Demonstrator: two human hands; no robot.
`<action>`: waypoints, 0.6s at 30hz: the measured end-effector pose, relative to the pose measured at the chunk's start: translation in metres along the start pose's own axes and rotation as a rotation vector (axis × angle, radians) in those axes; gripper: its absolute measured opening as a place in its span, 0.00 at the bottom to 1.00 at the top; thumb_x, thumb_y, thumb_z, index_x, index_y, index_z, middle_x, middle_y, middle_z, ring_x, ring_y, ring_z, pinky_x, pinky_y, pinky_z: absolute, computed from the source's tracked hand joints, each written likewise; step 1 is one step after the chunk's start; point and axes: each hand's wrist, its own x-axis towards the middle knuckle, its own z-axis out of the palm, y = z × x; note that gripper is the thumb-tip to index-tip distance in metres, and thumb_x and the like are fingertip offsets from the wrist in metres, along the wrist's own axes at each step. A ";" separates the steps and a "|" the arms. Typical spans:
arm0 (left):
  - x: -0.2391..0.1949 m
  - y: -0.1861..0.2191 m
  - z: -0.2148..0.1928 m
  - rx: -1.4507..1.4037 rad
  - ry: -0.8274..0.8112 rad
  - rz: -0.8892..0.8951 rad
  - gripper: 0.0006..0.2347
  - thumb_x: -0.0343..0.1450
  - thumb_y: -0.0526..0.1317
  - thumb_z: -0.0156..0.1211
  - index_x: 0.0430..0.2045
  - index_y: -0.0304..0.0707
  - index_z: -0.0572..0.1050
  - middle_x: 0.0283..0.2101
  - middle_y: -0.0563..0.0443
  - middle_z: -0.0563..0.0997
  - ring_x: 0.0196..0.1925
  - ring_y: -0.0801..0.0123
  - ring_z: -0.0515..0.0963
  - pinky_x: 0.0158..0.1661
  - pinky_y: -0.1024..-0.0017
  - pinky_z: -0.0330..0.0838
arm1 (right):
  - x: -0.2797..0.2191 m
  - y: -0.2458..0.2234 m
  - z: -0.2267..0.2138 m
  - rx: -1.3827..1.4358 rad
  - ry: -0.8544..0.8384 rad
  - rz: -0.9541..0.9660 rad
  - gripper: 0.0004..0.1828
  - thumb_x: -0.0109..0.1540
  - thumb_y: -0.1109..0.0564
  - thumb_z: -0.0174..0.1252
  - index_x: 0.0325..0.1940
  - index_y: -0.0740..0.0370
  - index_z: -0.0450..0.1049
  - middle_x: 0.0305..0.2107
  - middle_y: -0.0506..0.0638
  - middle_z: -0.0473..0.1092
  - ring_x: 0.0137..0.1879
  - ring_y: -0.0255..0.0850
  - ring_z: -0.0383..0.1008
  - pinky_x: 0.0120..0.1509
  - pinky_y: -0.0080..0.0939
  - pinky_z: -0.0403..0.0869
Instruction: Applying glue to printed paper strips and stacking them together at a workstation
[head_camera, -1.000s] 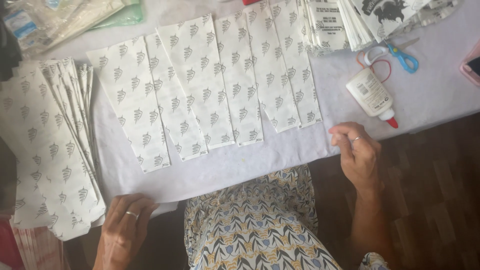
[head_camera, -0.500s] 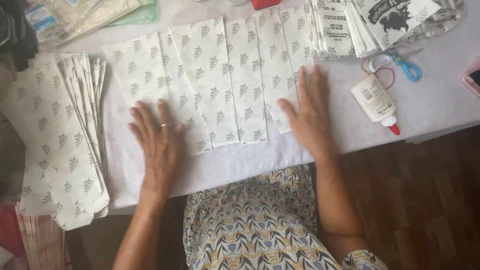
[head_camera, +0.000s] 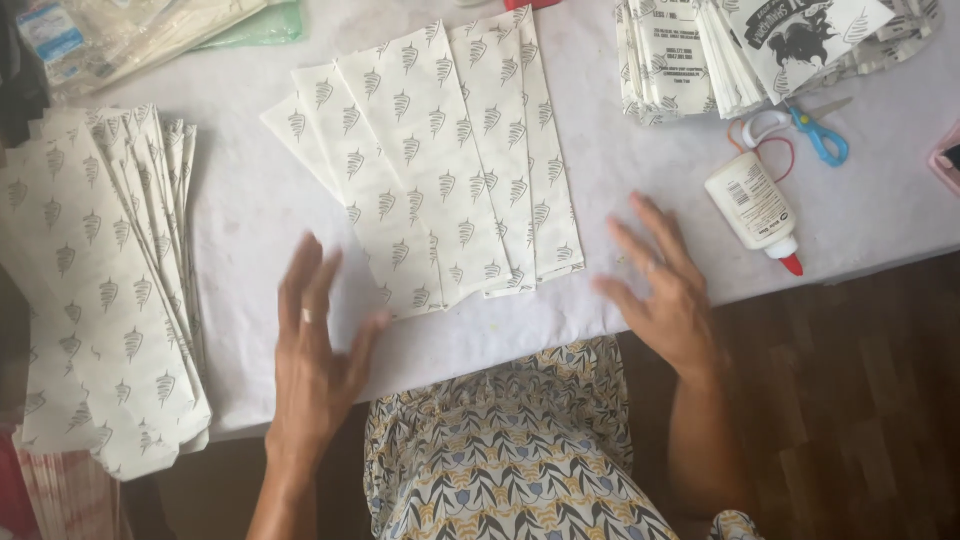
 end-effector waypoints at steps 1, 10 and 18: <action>-0.012 0.000 0.003 -0.005 -0.005 0.009 0.30 0.75 0.41 0.61 0.71 0.41 0.52 0.74 0.31 0.52 0.76 0.40 0.59 0.57 0.48 0.79 | -0.006 -0.002 -0.006 -0.006 0.006 0.007 0.33 0.64 0.50 0.64 0.70 0.64 0.66 0.73 0.64 0.56 0.78 0.59 0.59 0.84 0.62 0.55; -0.061 -0.009 0.030 0.425 -0.068 0.248 0.28 0.68 0.50 0.69 0.63 0.55 0.68 0.73 0.56 0.61 0.78 0.49 0.56 0.71 0.32 0.46 | -0.040 0.028 -0.027 -0.216 -0.090 -0.184 0.41 0.56 0.43 0.73 0.68 0.58 0.69 0.68 0.57 0.64 0.77 0.59 0.61 0.81 0.71 0.57; -0.063 -0.005 0.035 0.476 0.008 0.292 0.16 0.72 0.46 0.66 0.53 0.48 0.73 0.62 0.56 0.77 0.66 0.45 0.75 0.70 0.37 0.45 | -0.073 0.056 -0.034 -0.176 0.075 -0.177 0.30 0.54 0.72 0.74 0.60 0.64 0.75 0.59 0.58 0.72 0.69 0.60 0.70 0.78 0.64 0.66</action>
